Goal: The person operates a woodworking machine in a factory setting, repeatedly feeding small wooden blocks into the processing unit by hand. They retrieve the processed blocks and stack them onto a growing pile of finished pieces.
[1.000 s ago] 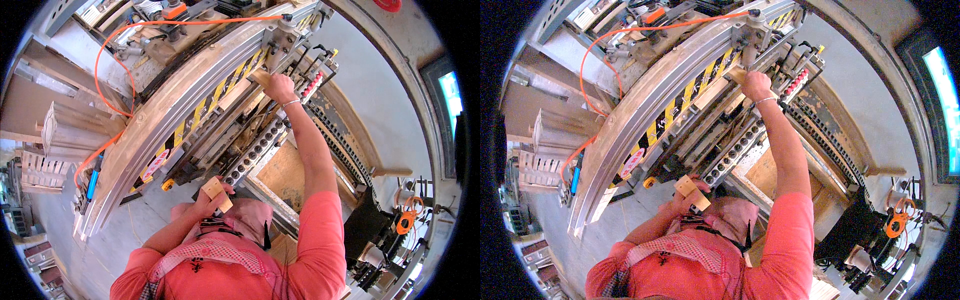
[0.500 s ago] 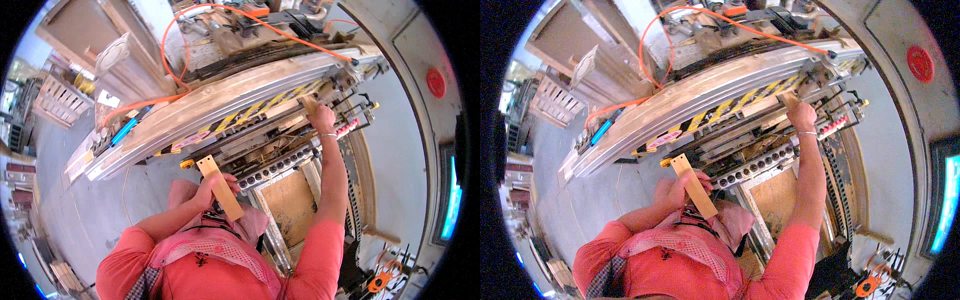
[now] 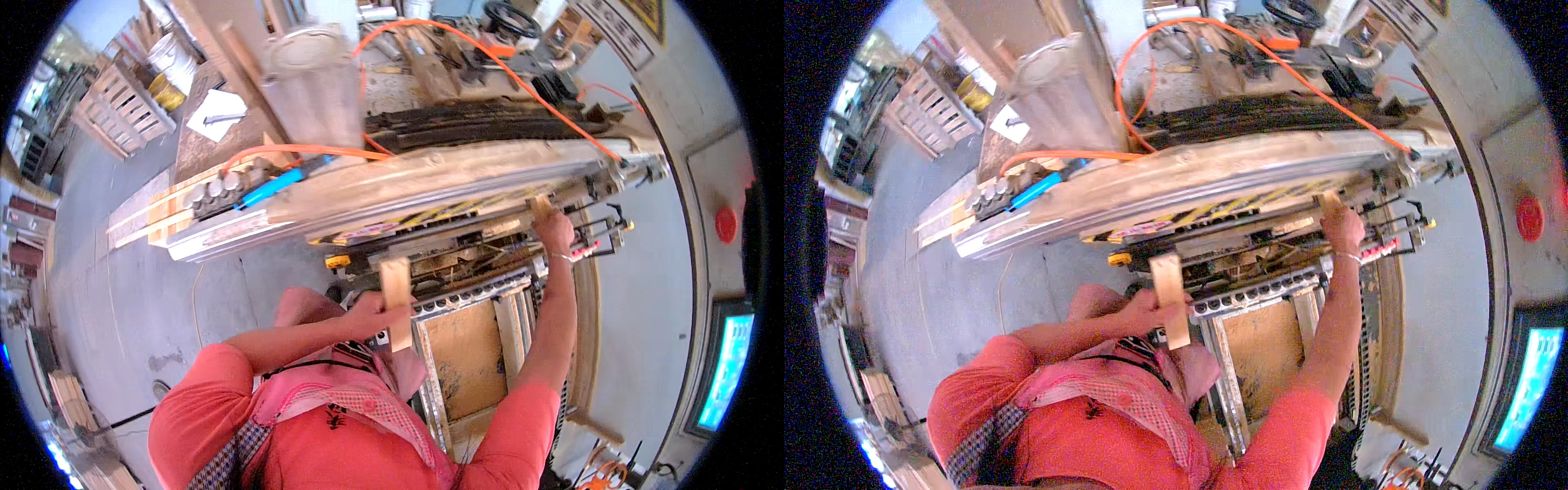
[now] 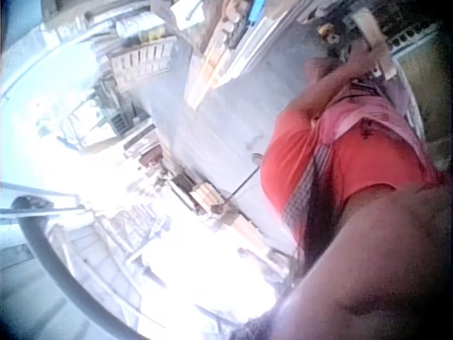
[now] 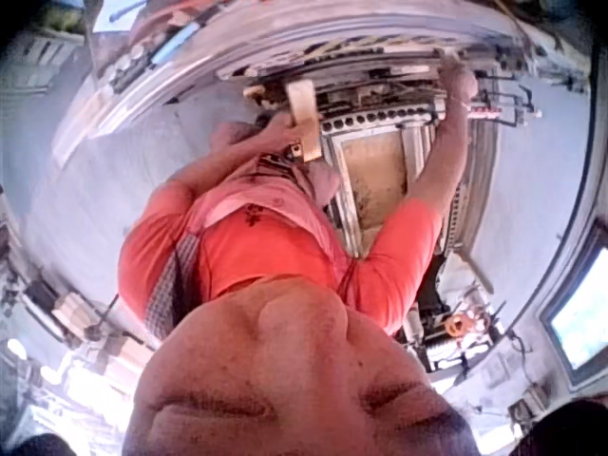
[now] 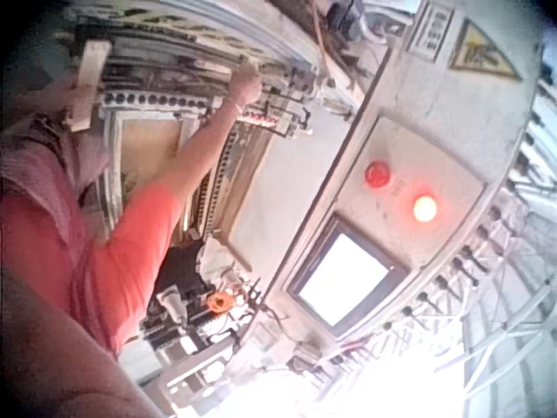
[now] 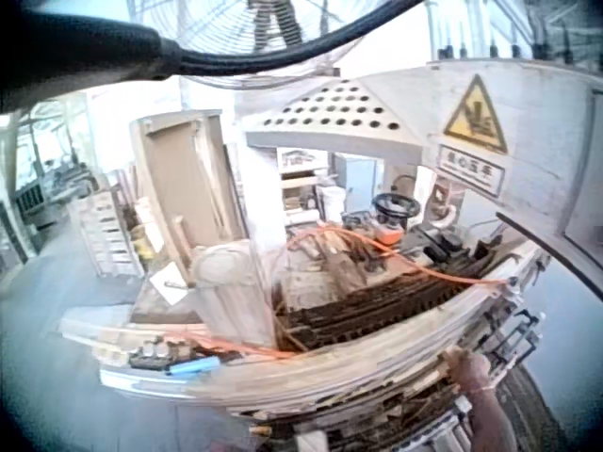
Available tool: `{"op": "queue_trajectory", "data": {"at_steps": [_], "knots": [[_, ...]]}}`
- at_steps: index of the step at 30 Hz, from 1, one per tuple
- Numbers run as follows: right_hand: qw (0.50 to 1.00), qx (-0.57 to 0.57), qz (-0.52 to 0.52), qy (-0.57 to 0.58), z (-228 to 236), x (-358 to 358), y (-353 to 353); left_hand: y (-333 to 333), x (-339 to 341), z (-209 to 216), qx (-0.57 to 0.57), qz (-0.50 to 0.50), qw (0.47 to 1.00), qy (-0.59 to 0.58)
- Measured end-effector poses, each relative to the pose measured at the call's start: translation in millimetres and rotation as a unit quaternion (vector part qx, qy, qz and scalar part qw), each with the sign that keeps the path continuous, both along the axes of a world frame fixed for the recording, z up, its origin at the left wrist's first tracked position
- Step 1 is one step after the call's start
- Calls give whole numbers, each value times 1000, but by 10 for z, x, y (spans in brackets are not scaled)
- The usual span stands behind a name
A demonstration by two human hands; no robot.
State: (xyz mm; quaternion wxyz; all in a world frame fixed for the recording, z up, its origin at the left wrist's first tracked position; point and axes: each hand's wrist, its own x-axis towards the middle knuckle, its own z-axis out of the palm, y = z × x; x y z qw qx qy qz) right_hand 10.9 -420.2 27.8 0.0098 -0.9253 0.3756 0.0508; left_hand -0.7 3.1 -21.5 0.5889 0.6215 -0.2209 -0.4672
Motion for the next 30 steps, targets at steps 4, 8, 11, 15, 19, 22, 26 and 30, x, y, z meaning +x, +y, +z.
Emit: {"op": "queue_trajectory", "data": {"at_steps": [4, 8, 11, 15, 19, 22, 26, 30], "knots": [[1000, -22, 15, -11, -42, 14, 3, -125, 19, -299, -60, -56, 950, -301], [999, -36, 26, -25, -96, -30, -22, -197, 52, -174, -108, -93, 949, -281], [999, -30, 16, 37, -126, -50, -90, -162, 139, -5, -85, -136, 958, -238], [998, -60, 22, 17, -138, 6, 23, -176, 88, -76, -106, -115, 956, -249], [998, -59, 24, 5, -211, -46, -73, -171, 71, -109, -89, -124, 948, -279], [999, -43, 21, -10, -234, -90, -110, -169, 83, -102, -94, -124, 950, -271], [1000, -8, -21, -9, -129, -63, -8, -141, 85, -37, -84, -123, 949, -278], [998, -32, 39, 36, -316, -100, -243, -219, 19, -320, -86, -140, 938, -305]]}}
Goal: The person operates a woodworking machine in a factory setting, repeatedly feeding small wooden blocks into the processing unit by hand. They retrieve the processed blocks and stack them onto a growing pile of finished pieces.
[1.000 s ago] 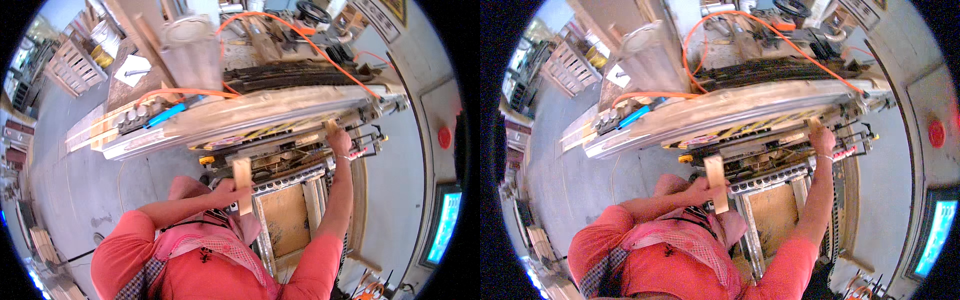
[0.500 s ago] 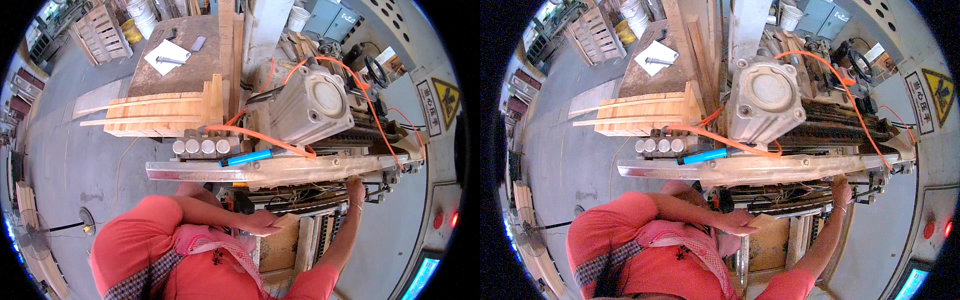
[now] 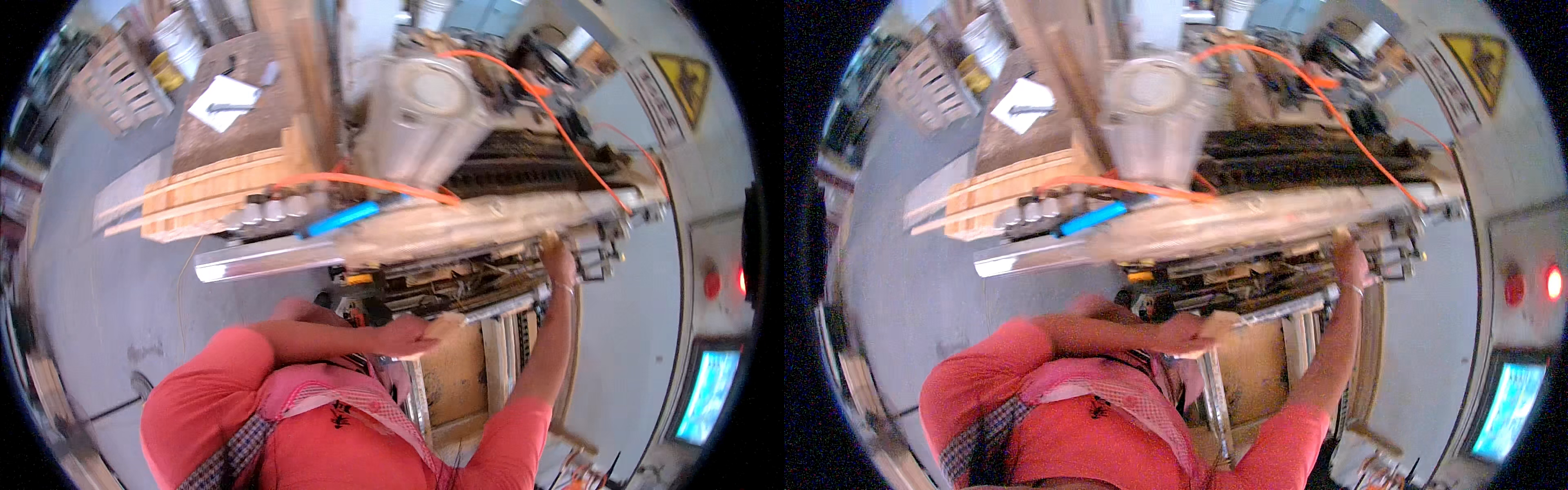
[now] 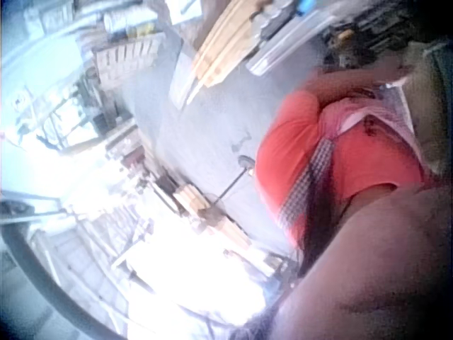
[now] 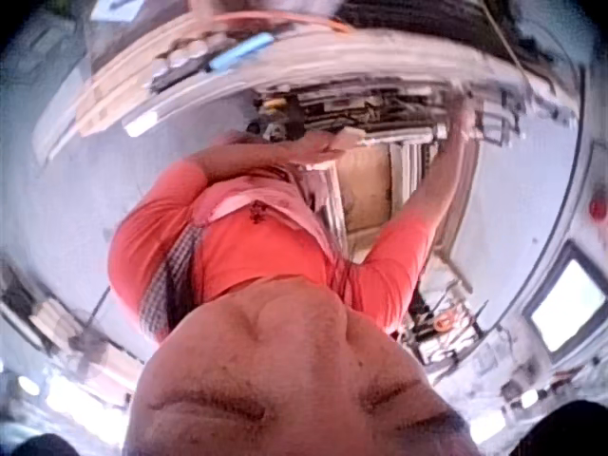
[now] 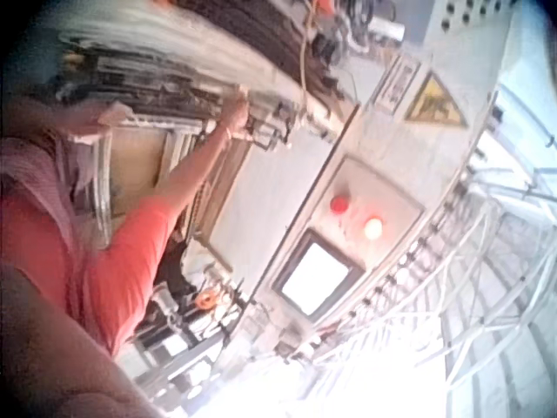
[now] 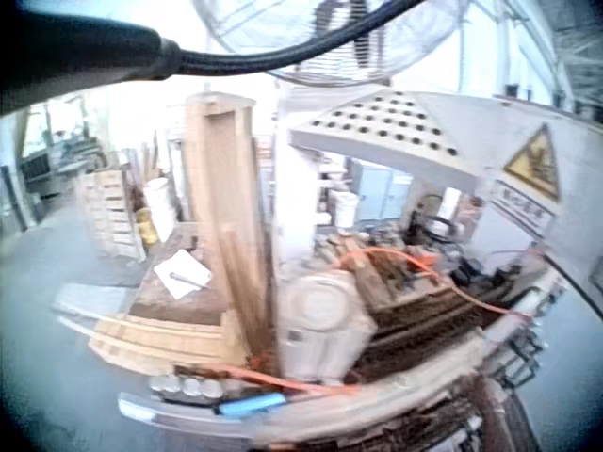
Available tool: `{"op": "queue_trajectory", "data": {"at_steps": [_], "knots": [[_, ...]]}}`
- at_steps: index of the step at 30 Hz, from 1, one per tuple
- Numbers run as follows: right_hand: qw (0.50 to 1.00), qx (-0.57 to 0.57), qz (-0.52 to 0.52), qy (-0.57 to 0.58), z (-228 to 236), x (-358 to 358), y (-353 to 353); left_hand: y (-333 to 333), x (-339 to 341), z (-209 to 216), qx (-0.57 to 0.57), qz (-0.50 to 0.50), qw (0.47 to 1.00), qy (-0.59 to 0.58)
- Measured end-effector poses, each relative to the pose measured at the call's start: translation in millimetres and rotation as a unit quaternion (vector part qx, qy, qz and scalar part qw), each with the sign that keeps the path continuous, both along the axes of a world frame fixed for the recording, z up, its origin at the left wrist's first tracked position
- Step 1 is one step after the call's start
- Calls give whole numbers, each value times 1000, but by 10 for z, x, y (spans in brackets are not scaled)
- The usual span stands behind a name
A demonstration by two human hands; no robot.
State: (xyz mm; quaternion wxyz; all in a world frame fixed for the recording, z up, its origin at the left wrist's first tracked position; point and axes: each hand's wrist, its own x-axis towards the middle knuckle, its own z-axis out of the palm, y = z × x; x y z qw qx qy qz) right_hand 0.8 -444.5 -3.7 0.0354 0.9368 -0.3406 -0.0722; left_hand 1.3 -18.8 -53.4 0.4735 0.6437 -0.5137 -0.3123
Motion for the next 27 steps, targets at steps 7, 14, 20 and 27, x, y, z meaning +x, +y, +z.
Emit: {"op": "queue_trajectory", "data": {"at_steps": [7, 14, 20, 27], "knots": [[997, 11, -6, -74, 173, 53, 211, 54, 22, 176, 44, 47, 994, 85], [996, 35, -48, -73, 196, 48, 230, 51, 76, 341, 67, 20, 984, 162], [995, -1, 0, -98, 68, -5, 161, 31, 101, 250, 25, -14, 998, 57], [999, 27, -17, -42, 59, 50, 112, 3, -16, 326, 47, 62, 996, 45]]}}
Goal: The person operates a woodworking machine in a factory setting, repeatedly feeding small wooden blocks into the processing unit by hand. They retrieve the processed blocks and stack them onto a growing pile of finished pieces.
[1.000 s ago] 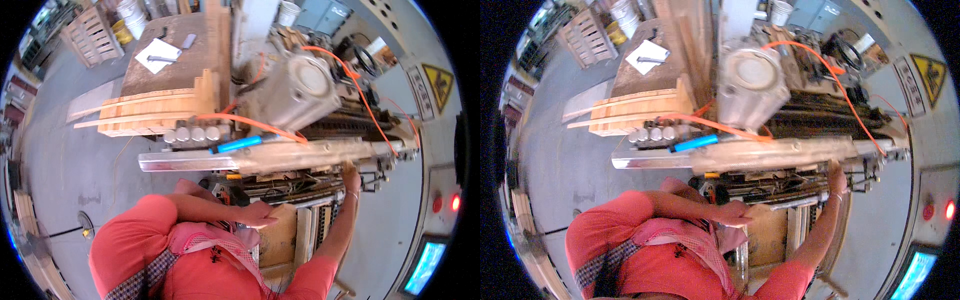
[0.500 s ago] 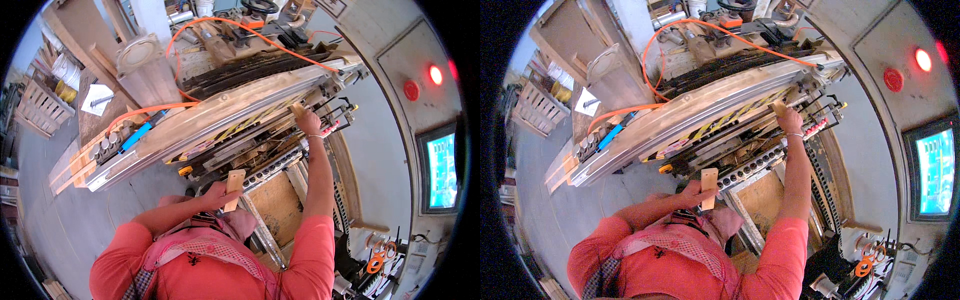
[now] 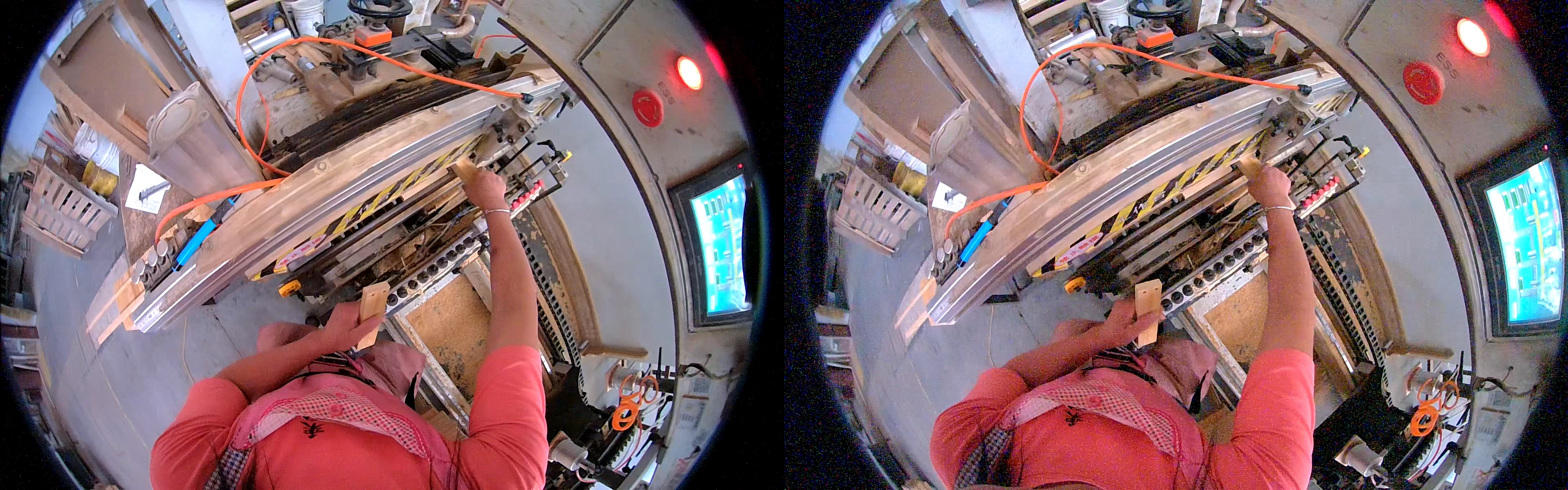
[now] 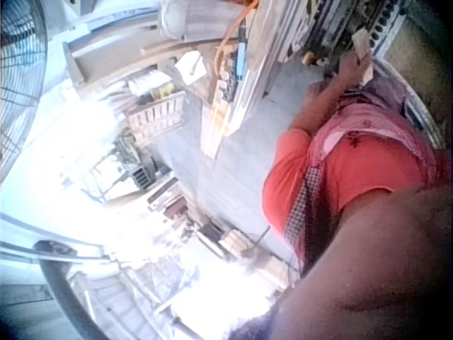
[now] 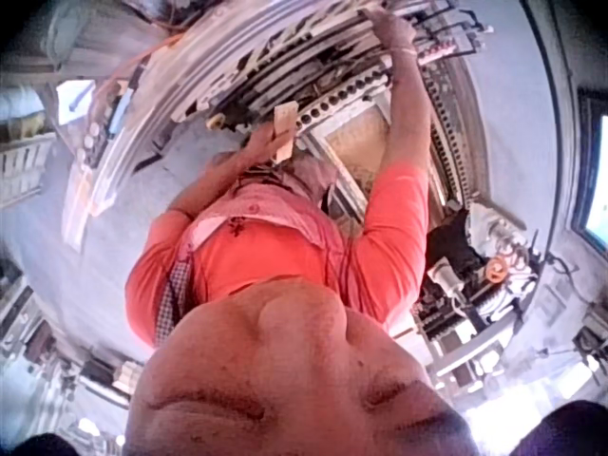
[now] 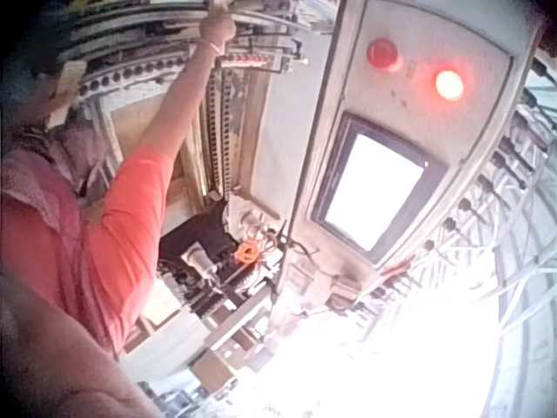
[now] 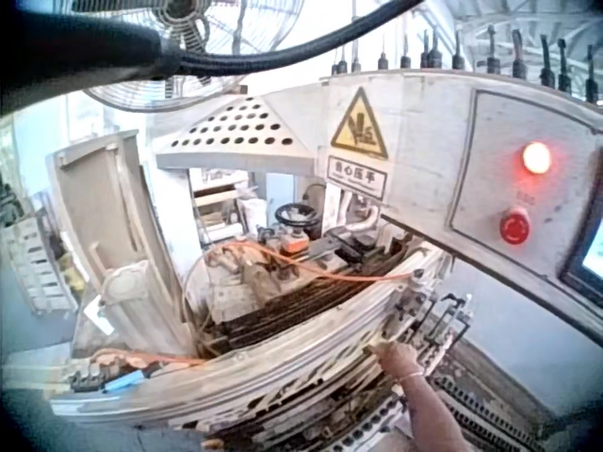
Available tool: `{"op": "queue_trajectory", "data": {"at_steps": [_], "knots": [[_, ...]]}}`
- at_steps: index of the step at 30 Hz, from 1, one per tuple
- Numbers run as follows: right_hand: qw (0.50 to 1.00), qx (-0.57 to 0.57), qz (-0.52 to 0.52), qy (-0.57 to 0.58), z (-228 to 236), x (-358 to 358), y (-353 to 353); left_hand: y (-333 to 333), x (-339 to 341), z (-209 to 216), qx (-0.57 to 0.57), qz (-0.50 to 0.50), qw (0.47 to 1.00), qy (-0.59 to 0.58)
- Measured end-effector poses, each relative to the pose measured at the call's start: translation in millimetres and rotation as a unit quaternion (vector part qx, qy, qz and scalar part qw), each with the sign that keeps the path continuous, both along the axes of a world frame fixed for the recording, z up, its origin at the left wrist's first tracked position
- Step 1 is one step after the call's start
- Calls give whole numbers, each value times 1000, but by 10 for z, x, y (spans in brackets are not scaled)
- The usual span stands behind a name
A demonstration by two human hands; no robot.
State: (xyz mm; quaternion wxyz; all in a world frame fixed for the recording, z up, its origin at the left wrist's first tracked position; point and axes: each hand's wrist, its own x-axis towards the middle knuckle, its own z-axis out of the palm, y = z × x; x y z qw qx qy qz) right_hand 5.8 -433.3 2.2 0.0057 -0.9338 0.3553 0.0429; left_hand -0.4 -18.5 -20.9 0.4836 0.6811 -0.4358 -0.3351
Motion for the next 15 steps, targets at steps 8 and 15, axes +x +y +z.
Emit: {"op": "queue_trajectory", "data": {"at_steps": [8, 15], "knots": [[1000, 3, -19, -13, 59, -3, 40, 30, -3, -90, -37, -4, 999, 39], [1000, 0, -8, -12, 90, -7, 63, 26, 5, -67, -42, -6, 998, 55]]}}
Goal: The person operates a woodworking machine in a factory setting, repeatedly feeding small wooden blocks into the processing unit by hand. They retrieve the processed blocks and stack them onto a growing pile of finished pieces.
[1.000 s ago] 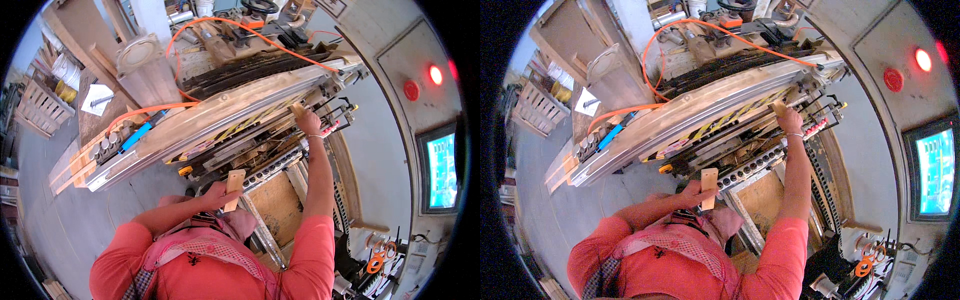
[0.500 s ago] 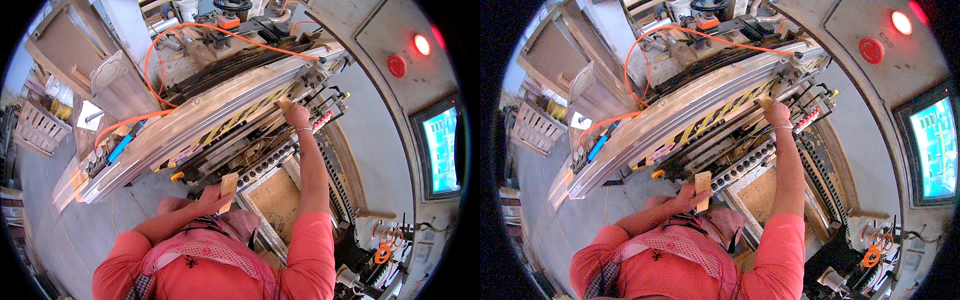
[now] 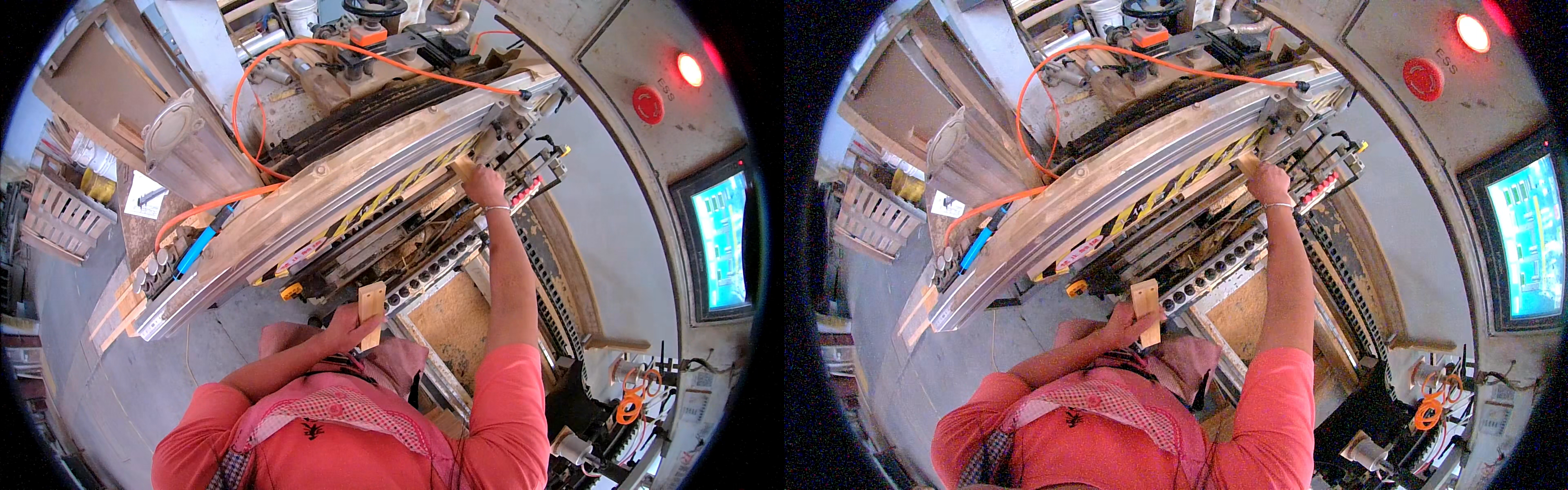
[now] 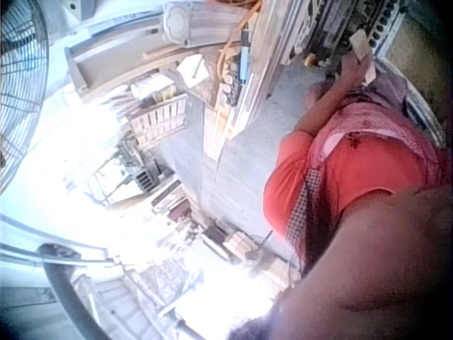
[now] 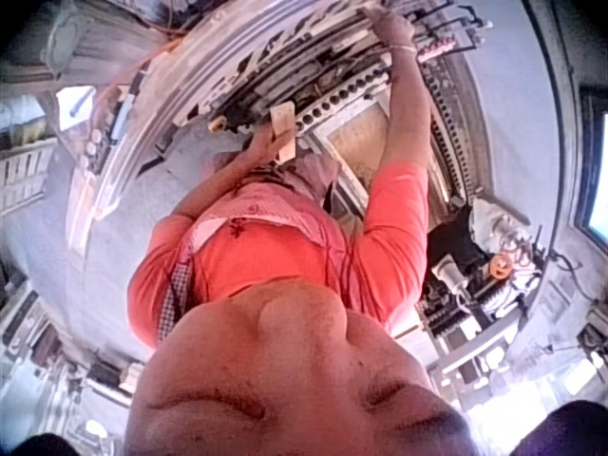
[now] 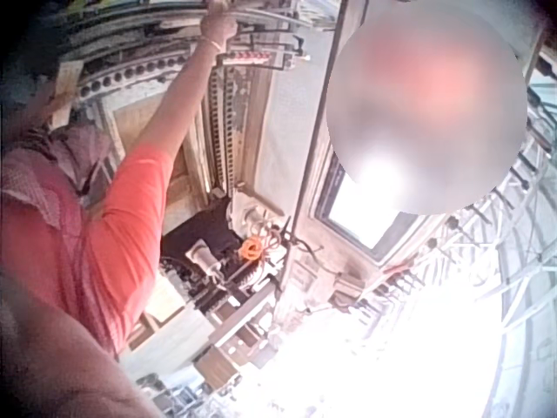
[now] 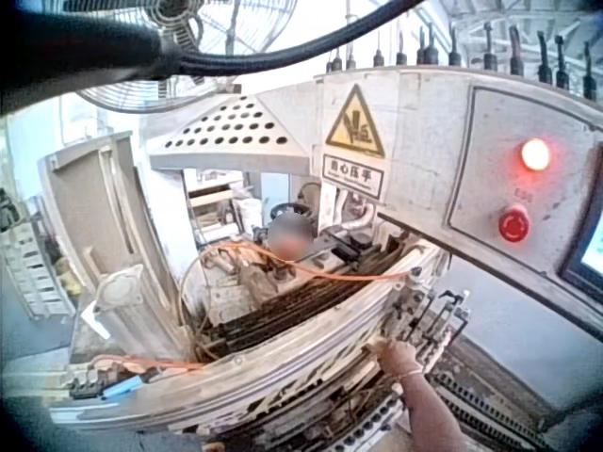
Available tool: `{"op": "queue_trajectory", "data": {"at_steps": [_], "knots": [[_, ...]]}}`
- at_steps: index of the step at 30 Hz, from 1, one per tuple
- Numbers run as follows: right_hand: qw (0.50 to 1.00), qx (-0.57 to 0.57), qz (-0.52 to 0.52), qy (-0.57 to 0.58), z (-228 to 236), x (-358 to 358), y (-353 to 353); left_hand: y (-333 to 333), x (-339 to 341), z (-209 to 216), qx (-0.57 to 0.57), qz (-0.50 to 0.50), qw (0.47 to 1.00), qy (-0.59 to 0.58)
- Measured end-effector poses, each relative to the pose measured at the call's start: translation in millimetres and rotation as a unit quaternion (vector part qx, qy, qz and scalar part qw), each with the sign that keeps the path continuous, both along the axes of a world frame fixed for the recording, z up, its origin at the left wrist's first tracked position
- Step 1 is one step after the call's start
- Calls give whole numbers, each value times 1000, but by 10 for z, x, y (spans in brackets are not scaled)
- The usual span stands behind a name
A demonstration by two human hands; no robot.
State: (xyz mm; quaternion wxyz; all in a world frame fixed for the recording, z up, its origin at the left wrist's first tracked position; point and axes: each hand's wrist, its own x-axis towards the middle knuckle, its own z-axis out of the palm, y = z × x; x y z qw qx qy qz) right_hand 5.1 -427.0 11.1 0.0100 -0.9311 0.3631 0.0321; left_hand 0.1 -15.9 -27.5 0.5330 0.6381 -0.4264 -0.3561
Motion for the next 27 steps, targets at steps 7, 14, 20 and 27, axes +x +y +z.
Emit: {"op": "queue_trajectory", "data": {"at_steps": [7, 14, 20, 27], "knots": [[1000, 12, -6, -11, -27, 2, -33, 5, 2, -5, 1, 10, 999, 52], [1000, 23, 3, 0, -14, -30, 8, -6, 6, -7, 15, 6, 999, 36], [1000, 20, 6, -4, 18, -23, 191, -14, -4, 9, 8, 13, 998, 61], [999, 27, -13, -34, -66, -26, 76, 6, 1, -124, -1, 7, 997, 79]]}}
